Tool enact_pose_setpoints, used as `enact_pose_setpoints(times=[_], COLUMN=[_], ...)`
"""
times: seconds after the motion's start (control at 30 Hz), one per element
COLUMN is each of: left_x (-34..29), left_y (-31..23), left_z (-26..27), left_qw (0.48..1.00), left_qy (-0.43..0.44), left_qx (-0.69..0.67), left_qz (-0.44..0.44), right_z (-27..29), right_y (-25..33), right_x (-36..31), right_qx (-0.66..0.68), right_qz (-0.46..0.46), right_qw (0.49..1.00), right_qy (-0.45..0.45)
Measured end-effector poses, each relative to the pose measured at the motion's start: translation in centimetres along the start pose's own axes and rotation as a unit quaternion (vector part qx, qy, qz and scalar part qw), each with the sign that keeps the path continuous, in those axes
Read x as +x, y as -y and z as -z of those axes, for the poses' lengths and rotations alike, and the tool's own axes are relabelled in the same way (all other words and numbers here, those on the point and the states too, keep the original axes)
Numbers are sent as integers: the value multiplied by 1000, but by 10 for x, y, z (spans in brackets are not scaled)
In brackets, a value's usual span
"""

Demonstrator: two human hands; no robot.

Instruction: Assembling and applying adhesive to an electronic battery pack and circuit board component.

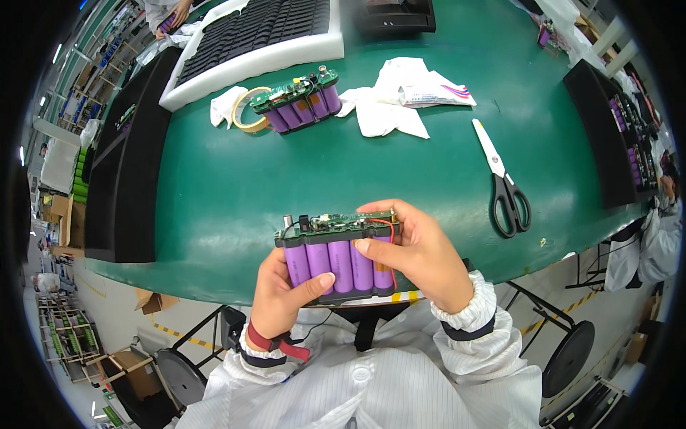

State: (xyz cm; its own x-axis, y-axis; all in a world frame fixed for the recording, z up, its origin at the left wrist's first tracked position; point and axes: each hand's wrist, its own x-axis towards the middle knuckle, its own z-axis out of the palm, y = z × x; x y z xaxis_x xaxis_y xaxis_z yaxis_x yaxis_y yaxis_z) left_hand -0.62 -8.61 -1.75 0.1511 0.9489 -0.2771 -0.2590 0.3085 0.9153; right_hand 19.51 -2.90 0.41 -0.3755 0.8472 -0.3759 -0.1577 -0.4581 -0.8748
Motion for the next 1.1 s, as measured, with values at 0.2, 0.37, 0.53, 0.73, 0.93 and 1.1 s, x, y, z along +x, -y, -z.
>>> enact_pose_setpoints(times=[0.2,0.37,0.53,0.73,0.93,1.1], left_x=[-1,-2,0,0,3,3], left_y=[1,-4,-4,1,3,4], left_z=[0,-5,-2,4,6,6], left_qw=[1000,999,999,996,993,992], left_qy=[-9,-19,-23,-48,-30,-27], left_qx=[-11,22,14,-69,-112,-119], left_qz=[1,-33,-37,-22,-3,6], right_z=[0,-7,-12,4,10,10], right_y=[5,3,0,8,7,6], right_x=[-1,1,5,0,0,0], right_qx=[1,-28,11,72,116,118], right_qz=[-3,34,29,-9,-17,-23], right_qw=[1000,999,999,993,986,986], right_qy=[13,-18,-23,97,120,117])
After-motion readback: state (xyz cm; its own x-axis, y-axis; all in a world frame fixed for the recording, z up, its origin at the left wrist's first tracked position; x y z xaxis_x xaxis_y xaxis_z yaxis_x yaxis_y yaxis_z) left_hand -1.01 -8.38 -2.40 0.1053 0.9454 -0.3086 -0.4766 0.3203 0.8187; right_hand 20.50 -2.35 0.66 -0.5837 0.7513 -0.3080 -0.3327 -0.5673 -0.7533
